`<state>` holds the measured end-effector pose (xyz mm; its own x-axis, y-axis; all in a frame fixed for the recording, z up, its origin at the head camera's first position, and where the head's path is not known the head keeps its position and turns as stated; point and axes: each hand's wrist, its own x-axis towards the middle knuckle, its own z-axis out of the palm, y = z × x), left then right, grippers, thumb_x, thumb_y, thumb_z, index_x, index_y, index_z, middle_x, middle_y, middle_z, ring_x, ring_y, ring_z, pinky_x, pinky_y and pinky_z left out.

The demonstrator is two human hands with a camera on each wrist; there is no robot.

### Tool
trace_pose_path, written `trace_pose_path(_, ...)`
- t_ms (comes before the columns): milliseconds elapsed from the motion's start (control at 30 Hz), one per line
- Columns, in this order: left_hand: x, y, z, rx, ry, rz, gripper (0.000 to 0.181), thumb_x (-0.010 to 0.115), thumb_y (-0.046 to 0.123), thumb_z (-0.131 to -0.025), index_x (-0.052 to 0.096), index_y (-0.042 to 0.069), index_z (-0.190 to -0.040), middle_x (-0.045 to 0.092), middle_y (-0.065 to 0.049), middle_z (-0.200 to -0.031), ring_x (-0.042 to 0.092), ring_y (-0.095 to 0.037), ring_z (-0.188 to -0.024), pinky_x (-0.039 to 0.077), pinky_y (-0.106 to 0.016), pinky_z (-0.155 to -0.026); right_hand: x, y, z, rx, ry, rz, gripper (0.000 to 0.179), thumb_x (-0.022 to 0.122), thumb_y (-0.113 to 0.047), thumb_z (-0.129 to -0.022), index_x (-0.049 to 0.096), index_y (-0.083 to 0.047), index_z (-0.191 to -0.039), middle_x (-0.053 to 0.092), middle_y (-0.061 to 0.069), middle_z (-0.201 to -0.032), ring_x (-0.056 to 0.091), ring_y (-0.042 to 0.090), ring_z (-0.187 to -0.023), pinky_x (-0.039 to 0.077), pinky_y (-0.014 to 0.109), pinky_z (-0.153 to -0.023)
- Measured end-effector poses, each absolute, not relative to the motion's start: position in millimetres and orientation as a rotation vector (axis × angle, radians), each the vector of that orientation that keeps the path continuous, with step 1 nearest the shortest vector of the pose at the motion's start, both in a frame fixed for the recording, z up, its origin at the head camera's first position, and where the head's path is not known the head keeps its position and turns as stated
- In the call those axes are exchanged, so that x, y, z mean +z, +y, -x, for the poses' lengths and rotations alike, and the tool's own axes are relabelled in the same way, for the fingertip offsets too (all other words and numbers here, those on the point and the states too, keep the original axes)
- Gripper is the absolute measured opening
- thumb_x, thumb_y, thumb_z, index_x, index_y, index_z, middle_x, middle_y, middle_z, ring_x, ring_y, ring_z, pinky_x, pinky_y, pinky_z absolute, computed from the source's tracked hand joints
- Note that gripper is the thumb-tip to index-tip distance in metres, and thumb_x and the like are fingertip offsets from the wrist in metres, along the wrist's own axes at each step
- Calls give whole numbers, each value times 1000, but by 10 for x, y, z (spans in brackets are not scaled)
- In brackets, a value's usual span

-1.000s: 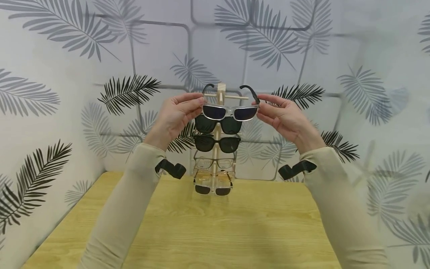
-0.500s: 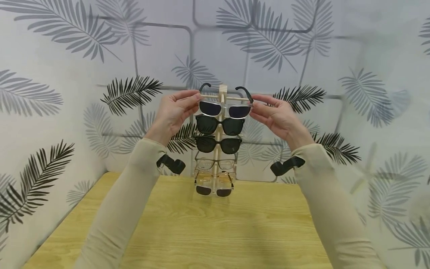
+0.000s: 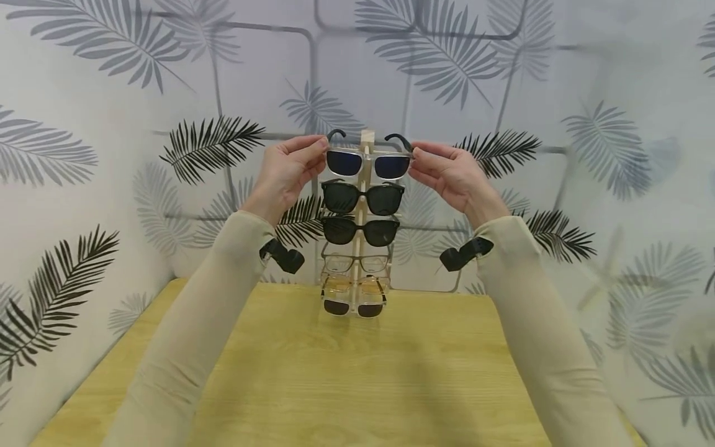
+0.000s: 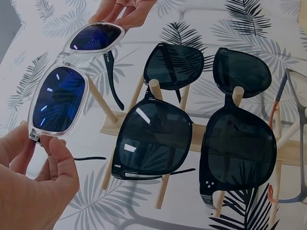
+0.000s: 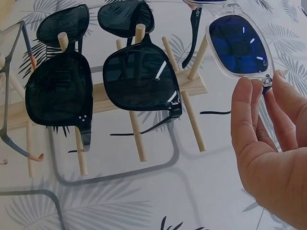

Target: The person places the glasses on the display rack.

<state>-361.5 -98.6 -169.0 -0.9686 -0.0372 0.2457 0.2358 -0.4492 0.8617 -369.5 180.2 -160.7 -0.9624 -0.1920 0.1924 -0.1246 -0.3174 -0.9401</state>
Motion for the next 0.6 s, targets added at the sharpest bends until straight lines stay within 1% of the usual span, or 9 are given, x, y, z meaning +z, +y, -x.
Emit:
trace_pose_path(67,-1679,-987,3643,-2527,-1543,286,24,73,6,-87,74,1,-110,73,-5,-91,66,-14,-73,57,-22,-70,-1596,1789,3724,-2485,1810,412,22,70,-5,-88,72,-6,-110,71,4,-88,70,17,-81,60,28,-79)
trace_pose_path(233,-1706,-968,3698,-2523,-1537,292,10,73,8,-87,76,7,-97,71,-3,-86,64,-14,-71,57,-22,-70,-1606,1787,3773,-2501,1795,377,22,70,-5,-89,73,-6,-110,71,4,-86,69,18,-80,60,28,-78)
trace_pose_path(333,-1712,-954,3724,-2514,-1550,320,8,72,8,-88,75,8,-95,70,-3,-86,64,-14,-71,57,-22,-71,-1604,1796,3798,-2512,1780,369,22,69,-6,-89,72,-5,-110,71,4,-87,69,17,-80,60,28,-78)
trace_pose_path(367,-1710,-950,3734,-2511,-1558,324,12,72,9,-88,74,7,-99,70,-2,-86,63,-13,-71,57,-22,-71,-1602,1798,3804,-2517,1771,361,20,69,-5,-89,73,-6,-109,72,4,-87,69,17,-80,60,28,-78)
trace_pose_path(400,-1706,-945,3745,-2516,-1556,322,17,72,9,-88,73,5,-104,69,-2,-86,63,-13,-71,57,-22,-71,-1601,1799,3813,-2522,1759,354,22,69,-5,-89,72,-5,-111,72,4,-87,70,18,-81,60,29,-77)
trace_pose_path(467,-1693,-940,3765,-2526,-1549,318,23,72,9,-88,72,3,-110,69,-2,-86,63,-13,-72,57,-22,-71,-1593,1800,3836,-2526,1744,337,18,68,-5,-90,73,-6,-107,72,5,-87,70,17,-80,60,29,-77)
trace_pose_path(567,-1664,-950,3795,-2528,-1549,304,24,72,9,-88,71,2,-111,69,-3,-86,63,-13,-71,57,-22,-70,-1565,1782,3862,-2532,1732,312,17,67,-5,-90,73,-6,-106,73,5,-87,71,17,-80,60,29,-77)
trace_pose_path(600,-1653,-955,3803,-2527,-1550,300,19,72,9,-88,73,4,-106,69,-3,-86,63,-13,-71,57,-22,-70,-1553,1773,3873,-2535,1731,303,18,66,-4,-90,72,-6,-108,73,5,-87,71,17,-79,60,29,-77)
